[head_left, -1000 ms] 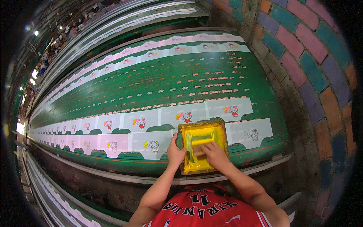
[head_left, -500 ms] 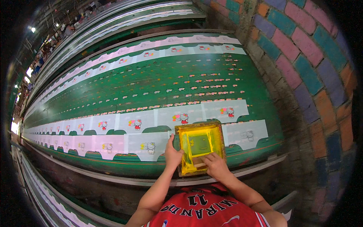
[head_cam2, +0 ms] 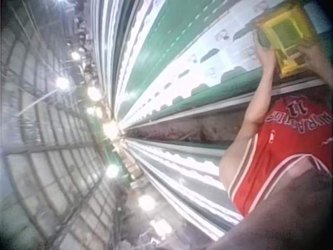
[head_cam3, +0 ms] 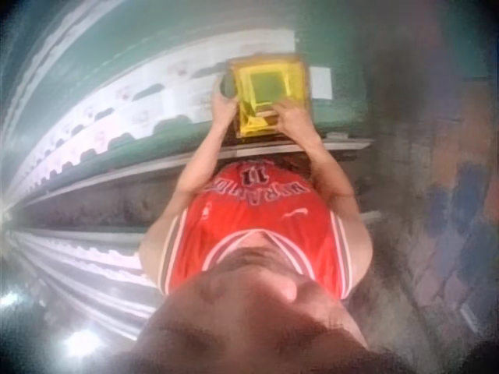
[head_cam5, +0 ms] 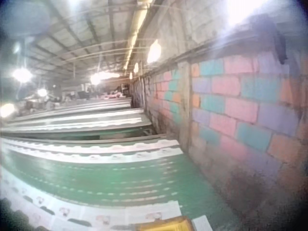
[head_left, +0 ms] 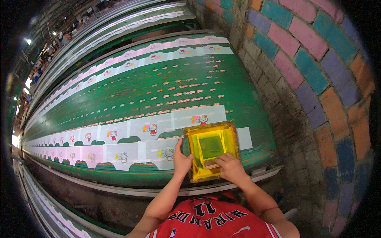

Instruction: The person uses a yellow squeegee to press a screen onto a long roll of paper with cartoon characters, moving along the conveyor to transfer printed images. The person repeatedly dips the squeegee into a yellow tray and applies pressure to the screen across the paper surface.

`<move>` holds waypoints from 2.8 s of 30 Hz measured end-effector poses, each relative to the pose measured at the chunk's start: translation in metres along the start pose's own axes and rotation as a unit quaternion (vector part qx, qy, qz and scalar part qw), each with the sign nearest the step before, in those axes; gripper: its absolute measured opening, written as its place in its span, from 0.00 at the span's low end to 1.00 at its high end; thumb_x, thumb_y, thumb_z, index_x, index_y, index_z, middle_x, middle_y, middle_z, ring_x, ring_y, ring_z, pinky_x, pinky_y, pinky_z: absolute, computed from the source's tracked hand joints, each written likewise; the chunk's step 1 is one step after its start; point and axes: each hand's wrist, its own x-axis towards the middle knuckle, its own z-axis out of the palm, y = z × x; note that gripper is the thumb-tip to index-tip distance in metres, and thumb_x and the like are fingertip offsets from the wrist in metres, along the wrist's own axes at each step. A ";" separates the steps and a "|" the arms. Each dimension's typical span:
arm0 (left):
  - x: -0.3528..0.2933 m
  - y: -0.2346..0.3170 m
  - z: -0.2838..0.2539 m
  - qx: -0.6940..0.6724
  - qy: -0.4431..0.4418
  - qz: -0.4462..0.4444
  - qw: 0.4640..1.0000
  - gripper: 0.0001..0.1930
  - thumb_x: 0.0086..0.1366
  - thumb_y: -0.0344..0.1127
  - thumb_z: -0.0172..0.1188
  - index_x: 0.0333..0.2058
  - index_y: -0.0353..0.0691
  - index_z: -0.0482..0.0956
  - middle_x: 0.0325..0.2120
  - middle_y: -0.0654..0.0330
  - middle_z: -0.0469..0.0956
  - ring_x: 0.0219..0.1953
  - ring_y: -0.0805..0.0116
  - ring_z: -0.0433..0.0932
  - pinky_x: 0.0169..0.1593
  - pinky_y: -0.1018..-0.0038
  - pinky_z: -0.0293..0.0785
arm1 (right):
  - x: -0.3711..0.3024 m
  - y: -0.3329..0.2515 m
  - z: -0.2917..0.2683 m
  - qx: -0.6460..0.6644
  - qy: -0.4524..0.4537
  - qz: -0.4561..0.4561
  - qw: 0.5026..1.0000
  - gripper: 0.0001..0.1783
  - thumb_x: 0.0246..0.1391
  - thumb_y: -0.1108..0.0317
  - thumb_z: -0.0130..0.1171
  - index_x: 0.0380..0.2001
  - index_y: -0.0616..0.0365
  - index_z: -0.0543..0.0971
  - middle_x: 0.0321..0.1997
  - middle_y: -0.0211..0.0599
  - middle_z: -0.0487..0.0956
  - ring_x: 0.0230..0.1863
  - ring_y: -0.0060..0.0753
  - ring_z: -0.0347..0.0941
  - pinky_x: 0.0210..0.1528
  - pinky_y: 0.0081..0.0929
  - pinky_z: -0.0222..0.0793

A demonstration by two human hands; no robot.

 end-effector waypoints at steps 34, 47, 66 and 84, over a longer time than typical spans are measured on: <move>-0.014 0.014 0.061 0.073 -0.032 -0.066 0.995 0.47 0.50 0.19 0.66 0.71 0.40 0.60 0.53 0.48 0.78 0.31 0.67 0.76 0.38 0.72 0.75 | -0.065 0.047 -0.015 0.016 -0.020 -0.039 0.999 0.24 0.36 0.73 0.64 0.43 0.60 0.80 0.43 0.41 0.78 0.49 0.47 0.76 0.51 0.41 0.77; -0.015 -0.003 0.063 0.115 -0.003 0.013 0.993 0.47 0.51 0.26 0.68 0.72 0.39 0.59 0.58 0.41 0.74 0.52 0.46 0.78 0.55 0.61 0.74 | 0.065 0.089 -0.016 0.021 -0.001 0.024 0.999 0.14 0.39 0.77 0.60 0.35 0.59 0.79 0.40 0.47 0.80 0.48 0.56 0.75 0.52 0.47 0.75; -0.014 0.013 0.063 0.111 -0.036 -0.021 0.993 0.48 0.52 0.27 0.68 0.72 0.40 0.57 0.57 0.41 0.74 0.58 0.41 0.74 0.60 0.58 0.72 | 0.038 0.080 -0.019 0.006 0.041 0.002 0.999 0.13 0.41 0.78 0.61 0.35 0.59 0.81 0.38 0.47 0.79 0.47 0.54 0.77 0.50 0.46 0.76; -0.012 0.007 0.056 0.033 -0.048 -0.081 0.995 0.46 0.51 0.24 0.67 0.71 0.38 0.59 0.64 0.41 0.70 0.66 0.45 0.69 0.67 0.61 0.67 | -0.098 0.045 0.009 0.024 -0.041 -0.017 0.999 0.30 0.48 0.67 0.67 0.56 0.63 0.75 0.57 0.50 0.76 0.62 0.55 0.71 0.65 0.46 0.69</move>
